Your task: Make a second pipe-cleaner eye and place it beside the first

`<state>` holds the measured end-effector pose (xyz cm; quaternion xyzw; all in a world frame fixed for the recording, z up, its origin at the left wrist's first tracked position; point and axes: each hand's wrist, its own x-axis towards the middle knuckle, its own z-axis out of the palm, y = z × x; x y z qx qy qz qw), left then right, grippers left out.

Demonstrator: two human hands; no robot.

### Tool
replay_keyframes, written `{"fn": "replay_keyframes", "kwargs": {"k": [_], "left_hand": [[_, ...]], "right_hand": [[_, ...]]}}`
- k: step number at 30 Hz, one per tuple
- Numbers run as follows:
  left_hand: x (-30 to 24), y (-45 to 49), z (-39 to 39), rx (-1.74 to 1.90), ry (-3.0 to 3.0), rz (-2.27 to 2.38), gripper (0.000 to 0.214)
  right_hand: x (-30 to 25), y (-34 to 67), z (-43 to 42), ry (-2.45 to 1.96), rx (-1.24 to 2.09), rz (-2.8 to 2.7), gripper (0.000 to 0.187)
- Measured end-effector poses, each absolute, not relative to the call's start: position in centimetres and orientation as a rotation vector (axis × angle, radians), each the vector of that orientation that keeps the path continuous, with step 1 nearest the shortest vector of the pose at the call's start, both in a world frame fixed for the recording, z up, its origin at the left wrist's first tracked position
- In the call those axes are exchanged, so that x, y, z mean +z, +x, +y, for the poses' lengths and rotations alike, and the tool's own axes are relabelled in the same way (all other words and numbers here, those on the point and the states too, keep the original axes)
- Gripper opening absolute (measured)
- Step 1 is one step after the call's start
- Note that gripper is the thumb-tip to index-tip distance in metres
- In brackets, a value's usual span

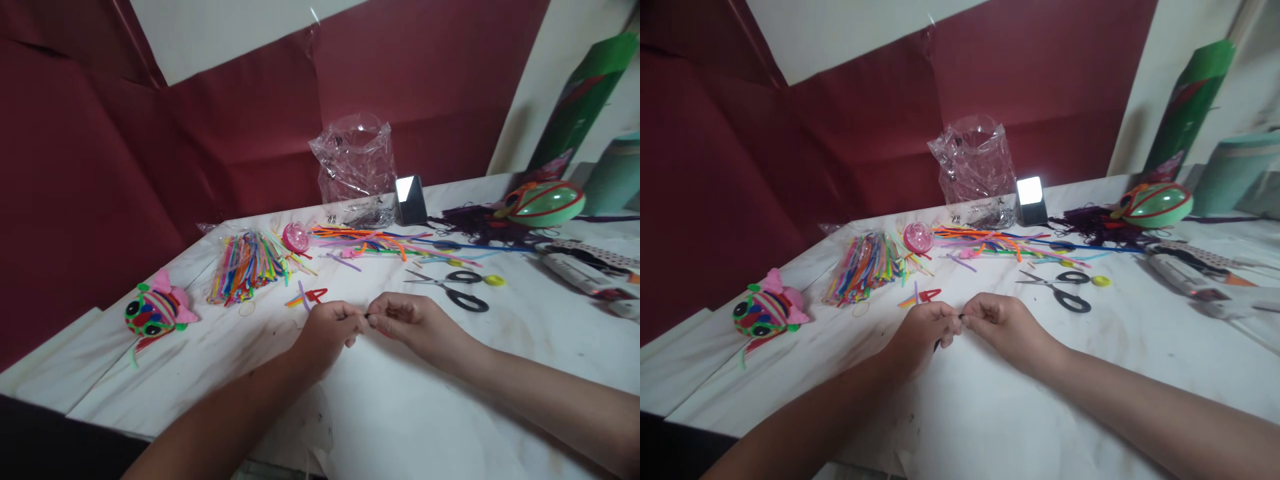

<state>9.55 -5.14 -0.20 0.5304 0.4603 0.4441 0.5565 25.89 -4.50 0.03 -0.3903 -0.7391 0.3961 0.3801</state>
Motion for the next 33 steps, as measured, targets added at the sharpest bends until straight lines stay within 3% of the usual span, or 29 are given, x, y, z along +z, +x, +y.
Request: {"fn": "replay_keyframes", "kwargs": {"k": [8,13,18,22,24,27,33], "left_hand": [[0.5,9.7,-5.6,0.896,1.325,1.155,0.007],[0.6,9.5,-5.9,0.84,1.822,1.238,0.01],[0.0,9.1,-6.0,1.006,2.326,1.209,0.013],[0.0,9.6,-6.2,1.156,1.917,1.308,0.008],[0.2,9.8,-6.4,1.152,1.757,1.319,0.01],[0.3,10.0,-6.5,1.141,1.781,1.345,0.012],[0.0,9.4,-6.1,1.152,2.448,1.225,0.011]], "right_hand": [[0.7,26.8,-4.4,-0.8,0.446,-2.338,0.016],[0.0,27.0,-4.3,-0.757,0.263,-2.513,0.018],[-0.3,26.5,-4.5,-0.876,0.442,-2.347,0.017],[0.1,25.9,-4.4,-1.024,1.028,-1.908,0.013],[0.3,25.7,-4.4,-0.998,1.118,-1.779,0.018],[0.4,25.7,-4.7,-0.977,0.991,-1.852,0.02],[0.3,26.6,-5.2,-0.881,0.494,-2.229,0.016]]}}
